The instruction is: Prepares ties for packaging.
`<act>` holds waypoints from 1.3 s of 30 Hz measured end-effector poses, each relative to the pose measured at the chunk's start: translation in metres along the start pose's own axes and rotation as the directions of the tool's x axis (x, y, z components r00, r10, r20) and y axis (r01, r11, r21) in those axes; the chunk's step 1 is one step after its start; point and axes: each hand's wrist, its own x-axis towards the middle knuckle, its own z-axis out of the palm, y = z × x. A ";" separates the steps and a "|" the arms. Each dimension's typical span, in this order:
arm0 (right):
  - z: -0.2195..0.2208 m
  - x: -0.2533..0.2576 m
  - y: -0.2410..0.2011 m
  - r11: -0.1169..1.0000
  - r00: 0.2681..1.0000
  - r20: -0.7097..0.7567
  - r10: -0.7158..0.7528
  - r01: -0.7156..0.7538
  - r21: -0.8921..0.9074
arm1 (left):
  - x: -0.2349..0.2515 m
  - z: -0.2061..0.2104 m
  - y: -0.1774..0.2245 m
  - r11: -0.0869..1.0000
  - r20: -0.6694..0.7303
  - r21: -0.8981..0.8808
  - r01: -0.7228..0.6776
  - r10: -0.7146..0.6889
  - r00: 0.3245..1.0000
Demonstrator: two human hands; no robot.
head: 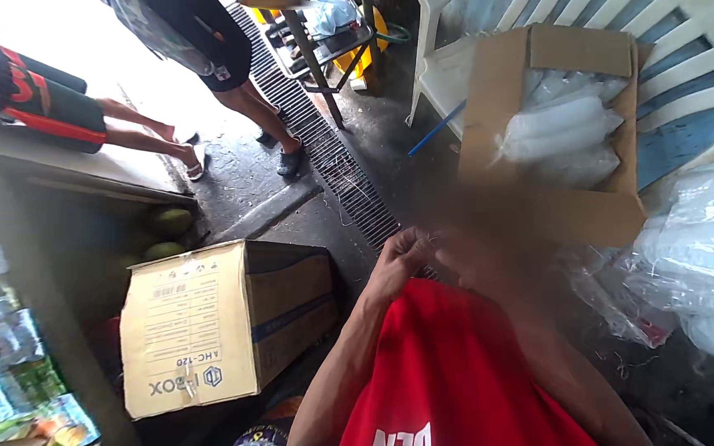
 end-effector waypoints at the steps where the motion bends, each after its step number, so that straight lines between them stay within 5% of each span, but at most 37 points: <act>1: 0.004 -0.001 0.002 0.999 0.999 -0.043 -0.029 0.027 -0.040 | -0.001 0.002 0.001 1.000 -0.012 0.003 -0.003 0.003 1.000; 10: 0.021 -0.002 0.004 0.970 0.939 -0.246 -0.240 0.224 -0.091 | 0.001 0.005 0.009 0.969 -0.052 0.234 -0.083 0.097 0.994; 13: 0.023 -0.005 0.004 0.938 0.917 -0.253 -0.309 0.250 -0.239 | 0.001 0.004 0.012 0.952 -0.065 0.302 -0.055 0.079 0.995; 17: 0.017 -0.010 0.011 0.772 0.851 -0.156 -0.502 0.359 -0.525 | 0.001 0.003 0.018 0.898 -0.033 0.439 0.014 0.001 0.999; 21: 0.007 -0.010 0.009 0.696 0.821 -0.002 -0.571 0.483 -0.532 | 0.003 -0.002 0.026 0.818 0.046 0.575 0.010 -0.045 0.998; 26: 0.011 -0.009 0.009 0.810 0.862 -0.101 -0.497 0.418 -0.411 | 0.001 0.009 0.035 0.617 -0.033 0.787 -0.009 0.057 0.998; 32: 0.001 -0.005 0.001 0.993 0.992 -0.108 -0.058 0.069 0.097 | 0.003 0.016 0.021 0.248 0.195 0.923 -0.295 0.358 0.913; 34: -0.006 -0.005 0.000 0.988 0.997 -0.076 0.019 -0.006 0.157 | 0.009 0.014 0.021 0.320 0.238 0.888 -0.330 0.295 0.925; 39: -0.009 -0.006 0.000 0.999 0.996 -0.091 -0.016 0.018 0.029 | 0.021 0.002 0.015 0.847 0.253 0.489 -0.209 0.092 0.963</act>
